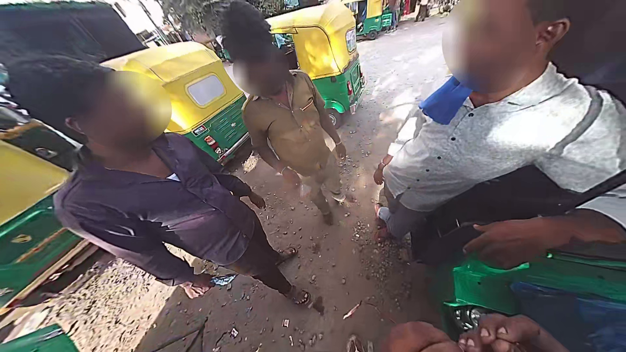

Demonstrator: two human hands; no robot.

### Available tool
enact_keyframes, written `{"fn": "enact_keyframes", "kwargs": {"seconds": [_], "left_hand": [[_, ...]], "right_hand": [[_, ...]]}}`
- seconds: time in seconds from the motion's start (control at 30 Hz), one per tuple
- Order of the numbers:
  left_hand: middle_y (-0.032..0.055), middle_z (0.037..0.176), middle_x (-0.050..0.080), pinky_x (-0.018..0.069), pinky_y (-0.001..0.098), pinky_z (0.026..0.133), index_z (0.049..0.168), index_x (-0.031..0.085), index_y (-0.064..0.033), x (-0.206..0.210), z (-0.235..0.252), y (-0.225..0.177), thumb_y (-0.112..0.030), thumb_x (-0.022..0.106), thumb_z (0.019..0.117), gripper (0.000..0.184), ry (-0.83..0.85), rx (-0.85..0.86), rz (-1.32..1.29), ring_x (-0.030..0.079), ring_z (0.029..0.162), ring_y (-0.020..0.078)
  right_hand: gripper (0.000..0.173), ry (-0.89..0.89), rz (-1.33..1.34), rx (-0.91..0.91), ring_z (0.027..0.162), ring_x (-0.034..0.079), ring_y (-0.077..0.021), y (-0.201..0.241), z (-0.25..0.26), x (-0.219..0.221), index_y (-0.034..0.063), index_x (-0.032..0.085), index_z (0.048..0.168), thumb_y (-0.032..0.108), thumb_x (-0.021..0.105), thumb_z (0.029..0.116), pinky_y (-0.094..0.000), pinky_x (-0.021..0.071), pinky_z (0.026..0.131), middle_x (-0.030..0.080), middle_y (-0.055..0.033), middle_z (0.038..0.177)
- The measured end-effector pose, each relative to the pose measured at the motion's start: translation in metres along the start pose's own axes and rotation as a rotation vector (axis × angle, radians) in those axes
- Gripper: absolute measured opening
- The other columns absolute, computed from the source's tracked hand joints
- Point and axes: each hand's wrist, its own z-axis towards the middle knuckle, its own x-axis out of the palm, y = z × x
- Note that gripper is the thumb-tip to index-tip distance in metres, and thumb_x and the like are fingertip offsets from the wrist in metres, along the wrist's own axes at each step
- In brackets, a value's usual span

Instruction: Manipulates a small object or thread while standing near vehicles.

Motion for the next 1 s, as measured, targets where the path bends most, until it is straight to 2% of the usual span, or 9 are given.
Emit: {"fn": "enact_keyframes", "kwargs": {"seconds": [0.07,0.17,0.3,0.4,0.47,0.63,0.7,0.8,1.0], "left_hand": [[0.0156,0.106,0.072,0.0593,0.0386,0.094,0.105,0.076,-0.0032,0.004,-0.002,0.003,-0.005,0.071,0.0926,0.014,-0.015,0.006,0.074,0.071,0.101,0.0266],[0.0127,0.104,0.073,0.0590,0.0355,0.092,0.102,0.076,-0.0054,0.010,0.002,0.009,-0.005,0.069,0.0920,0.012,-0.021,-0.042,0.120,0.071,0.099,0.0233],[0.0117,0.104,0.074,0.0595,0.0338,0.090,0.102,0.075,-0.0021,0.001,0.005,0.013,-0.006,0.063,0.0930,0.016,-0.099,-0.306,-0.178,0.070,0.100,0.0184],[0.0132,0.119,0.068,0.0617,0.0315,0.084,0.128,0.065,-0.0011,-0.010,0.012,0.015,-0.018,0.069,0.0982,0.035,-0.049,-0.531,-0.171,0.069,0.096,0.0154],[0.0131,0.128,0.064,0.0624,0.0308,0.082,0.136,0.063,-0.0064,-0.012,0.015,0.019,-0.022,0.075,0.0954,0.044,0.057,-0.565,-0.150,0.069,0.097,0.0158],[0.0061,0.119,0.069,0.0574,0.0322,0.096,0.118,0.075,-0.0141,-0.015,0.019,0.020,-0.019,0.075,0.0948,0.024,0.277,-0.543,-0.113,0.066,0.109,0.0148],[0.0061,0.113,0.071,0.0565,0.0323,0.096,0.109,0.077,-0.0105,-0.013,0.024,0.020,-0.018,0.074,0.0957,0.016,0.325,-0.528,-0.124,0.067,0.108,0.0148],[0.0049,0.110,0.073,0.0563,0.0305,0.095,0.105,0.078,-0.0100,-0.011,0.029,0.017,-0.018,0.072,0.0975,0.013,0.352,-0.552,-0.130,0.068,0.106,0.0133],[0.0025,0.105,0.076,0.0596,0.0278,0.091,0.102,0.078,-0.0096,-0.003,0.025,0.022,-0.016,0.070,0.0985,0.011,0.228,-0.542,-0.035,0.071,0.100,0.0098]], "right_hand": [[0.010,0.035,-0.021,0.035,0.076,0.072,-0.0134,-0.003,0.010,-0.001,0.0221,0.076,0.103,0.017,0.074,0.0948,-0.0336,0.0638,0.074,0.073,0.0018,0.089],[0.012,0.102,-0.055,0.062,0.073,0.068,-0.0097,-0.019,0.023,-0.012,0.0188,0.074,0.106,0.013,0.073,0.0950,-0.0278,0.0612,0.068,0.072,0.0004,0.093],[0.011,0.188,-0.165,0.213,0.070,0.067,-0.0109,-0.031,0.036,-0.030,0.0111,0.075,0.100,0.006,0.075,0.0902,-0.0273,0.0594,0.063,0.073,-0.0040,0.091],[0.012,0.337,-0.274,0.281,0.073,0.068,-0.0117,-0.032,0.041,-0.040,0.0045,0.075,0.099,0.000,0.074,0.0881,-0.0289,0.0604,0.066,0.074,-0.0047,0.091],[0.018,0.418,-0.278,0.336,0.075,0.071,-0.0127,-0.034,0.044,-0.045,0.0020,0.074,0.103,-0.004,0.075,0.0862,-0.0304,0.0620,0.069,0.076,-0.0056,0.092],[0.036,0.468,-0.184,0.479,0.070,0.071,-0.0177,-0.039,0.051,-0.054,0.0055,0.058,0.105,-0.012,0.076,0.0790,-0.0343,0.0608,0.064,0.073,-0.0083,0.084],[0.033,0.513,-0.184,0.489,0.071,0.072,-0.0176,-0.038,0.057,-0.061,0.0054,0.059,0.104,-0.013,0.072,0.0803,-0.0344,0.0608,0.064,0.075,-0.0084,0.085],[0.031,0.569,-0.151,0.498,0.070,0.071,-0.0163,-0.039,0.060,-0.068,0.0056,0.061,0.104,-0.014,0.070,0.0810,-0.0331,0.0602,0.064,0.074,-0.0079,0.085],[0.028,0.594,-0.136,0.497,0.075,0.072,-0.0178,-0.038,0.061,-0.077,0.0029,0.068,0.109,-0.007,0.076,0.0841,-0.0340,0.0621,0.069,0.075,-0.0098,0.090]]}}
